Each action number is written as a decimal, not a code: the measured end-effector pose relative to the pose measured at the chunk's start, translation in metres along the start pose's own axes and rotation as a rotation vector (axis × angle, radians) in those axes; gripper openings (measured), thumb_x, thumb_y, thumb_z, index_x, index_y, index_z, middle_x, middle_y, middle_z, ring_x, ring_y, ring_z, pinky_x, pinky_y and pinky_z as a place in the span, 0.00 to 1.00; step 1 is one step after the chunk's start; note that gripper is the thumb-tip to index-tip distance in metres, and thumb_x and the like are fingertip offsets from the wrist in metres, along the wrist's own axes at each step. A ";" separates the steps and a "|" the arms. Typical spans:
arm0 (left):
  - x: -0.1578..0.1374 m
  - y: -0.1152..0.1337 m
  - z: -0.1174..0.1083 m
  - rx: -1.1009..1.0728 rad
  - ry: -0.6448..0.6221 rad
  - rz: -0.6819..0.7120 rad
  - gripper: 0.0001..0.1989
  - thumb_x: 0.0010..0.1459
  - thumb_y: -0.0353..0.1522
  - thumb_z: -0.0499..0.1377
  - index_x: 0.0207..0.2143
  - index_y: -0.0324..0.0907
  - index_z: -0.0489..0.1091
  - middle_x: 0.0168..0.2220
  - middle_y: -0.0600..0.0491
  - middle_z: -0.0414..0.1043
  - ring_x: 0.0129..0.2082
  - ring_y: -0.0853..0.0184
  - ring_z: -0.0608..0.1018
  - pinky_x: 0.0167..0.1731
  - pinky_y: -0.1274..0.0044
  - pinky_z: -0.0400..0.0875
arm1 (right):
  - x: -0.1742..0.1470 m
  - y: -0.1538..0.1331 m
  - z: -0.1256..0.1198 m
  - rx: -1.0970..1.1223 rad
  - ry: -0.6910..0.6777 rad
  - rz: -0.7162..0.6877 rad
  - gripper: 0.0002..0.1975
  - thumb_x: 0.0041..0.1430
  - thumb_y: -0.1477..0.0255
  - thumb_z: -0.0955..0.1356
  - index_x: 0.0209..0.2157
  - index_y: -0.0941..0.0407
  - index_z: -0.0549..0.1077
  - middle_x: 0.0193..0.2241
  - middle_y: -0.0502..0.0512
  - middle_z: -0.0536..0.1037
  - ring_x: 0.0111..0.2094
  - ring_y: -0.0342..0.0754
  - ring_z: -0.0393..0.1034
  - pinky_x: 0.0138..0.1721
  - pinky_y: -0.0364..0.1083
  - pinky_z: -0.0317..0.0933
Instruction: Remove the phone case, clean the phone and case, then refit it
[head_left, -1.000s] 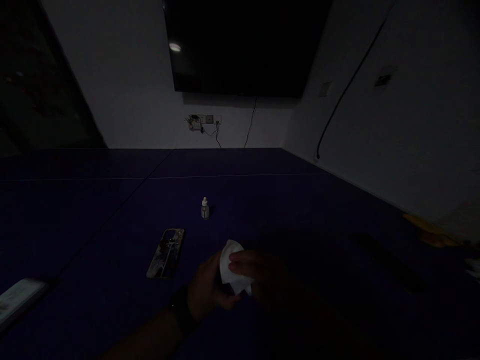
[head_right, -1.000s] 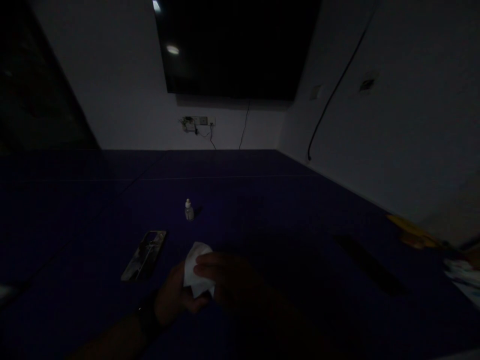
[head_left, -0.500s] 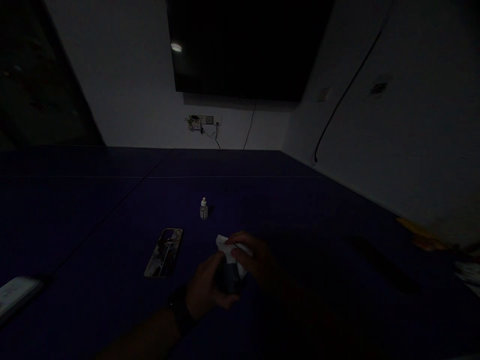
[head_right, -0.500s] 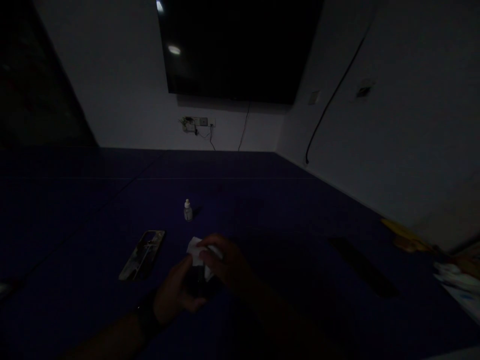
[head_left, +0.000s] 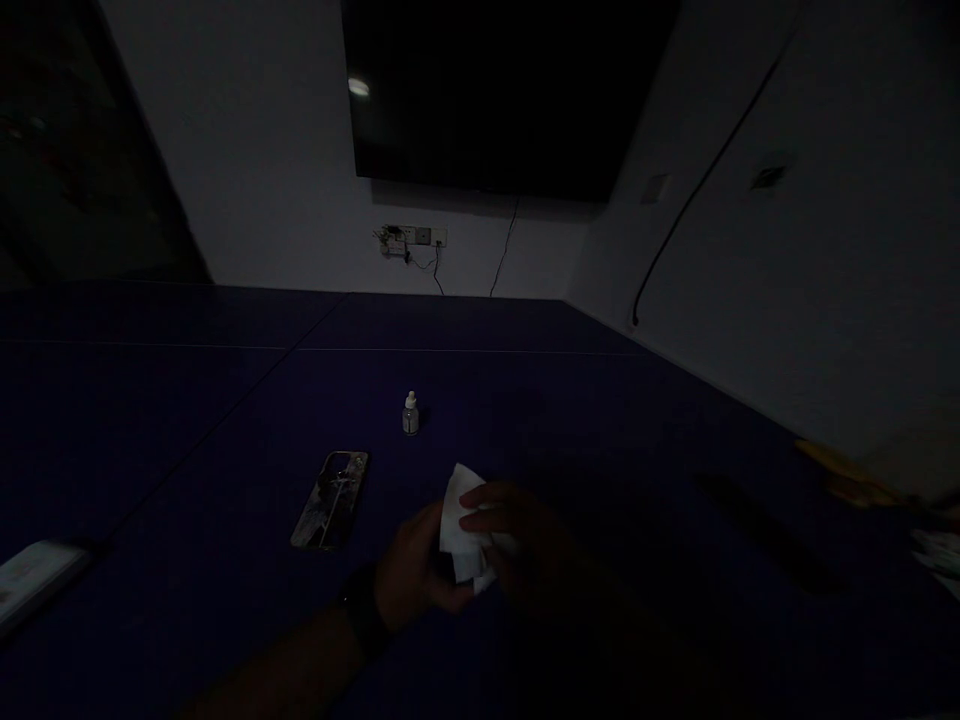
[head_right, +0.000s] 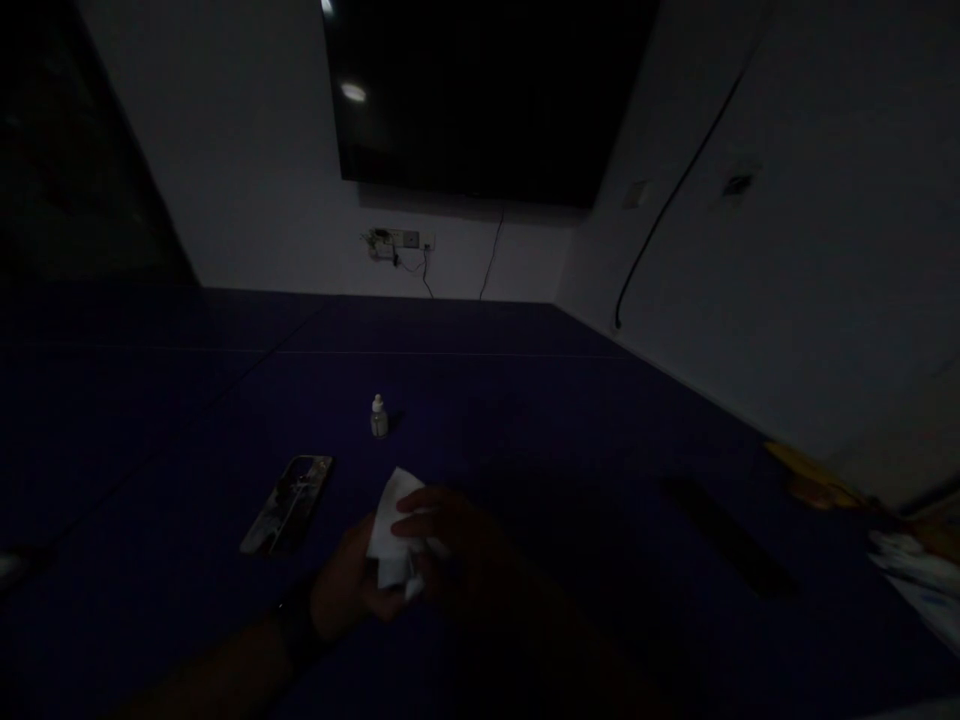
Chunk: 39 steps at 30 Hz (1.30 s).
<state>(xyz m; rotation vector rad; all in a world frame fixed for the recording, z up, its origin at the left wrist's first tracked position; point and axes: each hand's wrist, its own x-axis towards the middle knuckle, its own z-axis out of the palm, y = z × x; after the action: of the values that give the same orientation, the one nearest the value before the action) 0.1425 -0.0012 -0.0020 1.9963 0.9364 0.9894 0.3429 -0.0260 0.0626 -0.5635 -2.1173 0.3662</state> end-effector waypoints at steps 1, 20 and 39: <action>0.000 0.000 0.000 -0.022 -0.003 0.016 0.41 0.39 0.38 0.73 0.57 0.43 0.66 0.48 0.49 0.76 0.44 0.54 0.78 0.45 0.68 0.76 | -0.001 0.002 -0.001 -0.009 -0.020 0.021 0.20 0.62 0.79 0.65 0.54 0.51 0.67 0.52 0.62 0.73 0.53 0.51 0.71 0.49 0.49 0.69; -0.003 -0.009 0.005 -0.111 -0.005 0.055 0.45 0.40 0.38 0.74 0.61 0.44 0.61 0.53 0.44 0.74 0.51 0.50 0.76 0.52 0.63 0.71 | 0.035 0.002 0.000 0.369 0.006 0.821 0.11 0.54 0.63 0.70 0.26 0.55 0.69 0.21 0.45 0.68 0.21 0.40 0.60 0.23 0.39 0.56; -0.001 -0.015 0.007 -0.068 0.018 0.115 0.47 0.36 0.37 0.74 0.60 0.44 0.62 0.54 0.44 0.73 0.51 0.50 0.77 0.52 0.63 0.72 | 0.055 0.000 -0.011 0.163 -0.041 0.848 0.16 0.54 0.62 0.71 0.21 0.56 0.67 0.18 0.45 0.65 0.21 0.40 0.57 0.21 0.40 0.50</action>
<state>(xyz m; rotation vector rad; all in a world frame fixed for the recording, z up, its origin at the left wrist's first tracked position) 0.1440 0.0038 -0.0181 2.0055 0.7945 1.0897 0.3241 0.0032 0.1068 -1.3489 -1.7648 1.0100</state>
